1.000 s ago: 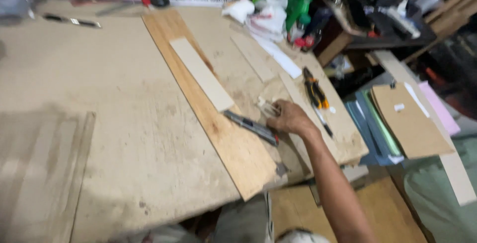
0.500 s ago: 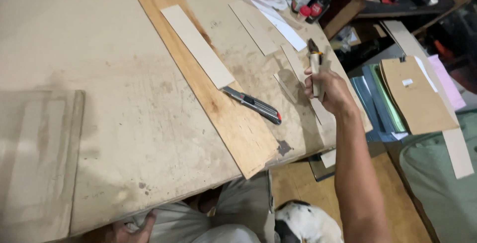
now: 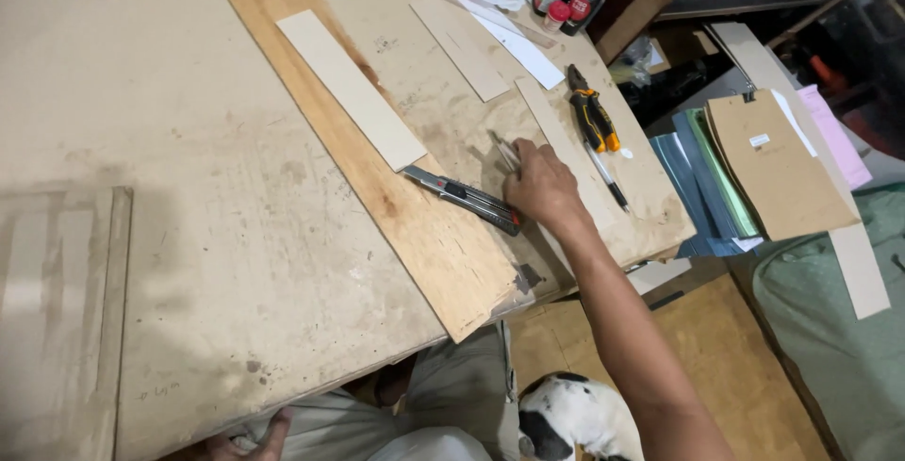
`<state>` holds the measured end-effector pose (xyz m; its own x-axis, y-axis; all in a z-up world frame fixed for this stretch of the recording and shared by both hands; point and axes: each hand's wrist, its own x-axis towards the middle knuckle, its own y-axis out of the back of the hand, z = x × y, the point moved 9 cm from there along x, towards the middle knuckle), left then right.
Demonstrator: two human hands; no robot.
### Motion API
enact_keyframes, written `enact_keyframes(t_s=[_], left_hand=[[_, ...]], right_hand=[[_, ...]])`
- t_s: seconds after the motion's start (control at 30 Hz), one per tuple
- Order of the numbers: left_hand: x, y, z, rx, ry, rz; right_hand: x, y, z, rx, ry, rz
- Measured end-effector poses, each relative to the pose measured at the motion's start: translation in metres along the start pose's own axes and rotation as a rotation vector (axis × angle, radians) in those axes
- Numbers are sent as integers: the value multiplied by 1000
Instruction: Cutting and marking cardboard pieces using a utility knife and a wooden guide on a workbench.
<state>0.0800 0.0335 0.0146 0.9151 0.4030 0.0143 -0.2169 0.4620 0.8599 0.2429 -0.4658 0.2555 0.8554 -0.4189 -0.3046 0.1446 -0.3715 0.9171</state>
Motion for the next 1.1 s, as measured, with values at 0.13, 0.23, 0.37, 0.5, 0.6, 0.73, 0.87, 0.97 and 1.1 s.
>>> enact_keyframes(t_s=[0.13,0.23,0.37,0.5,0.6,0.73,0.87,0.97,1.1], left_hand=[[3,6,11,-58,-93,37],[3,2,7,-127,65,-110],[8,8,13,-71,0,-60],[9,19,21,-61,-72,-81],[3,2,6,-49,-76,15],[6,-6,-1,-169,156,-100],[7,-2,1,72,293,-342],[2,-10,-13,39,402,-415],[-2,7,5,-23,413,-405]], right_hand=[[12,-24,23,-89,14,64],[3,-13,16,-130,155,163],[-29,10,37,482,-48,-22],[-8,8,96,1561,223,-144],[-8,1,101,1844,244,-295],[-23,14,91,1502,44,-101],[-13,43,95,409,-146,239],[27,33,107,67,-91,283],[25,28,98,259,-188,110]])
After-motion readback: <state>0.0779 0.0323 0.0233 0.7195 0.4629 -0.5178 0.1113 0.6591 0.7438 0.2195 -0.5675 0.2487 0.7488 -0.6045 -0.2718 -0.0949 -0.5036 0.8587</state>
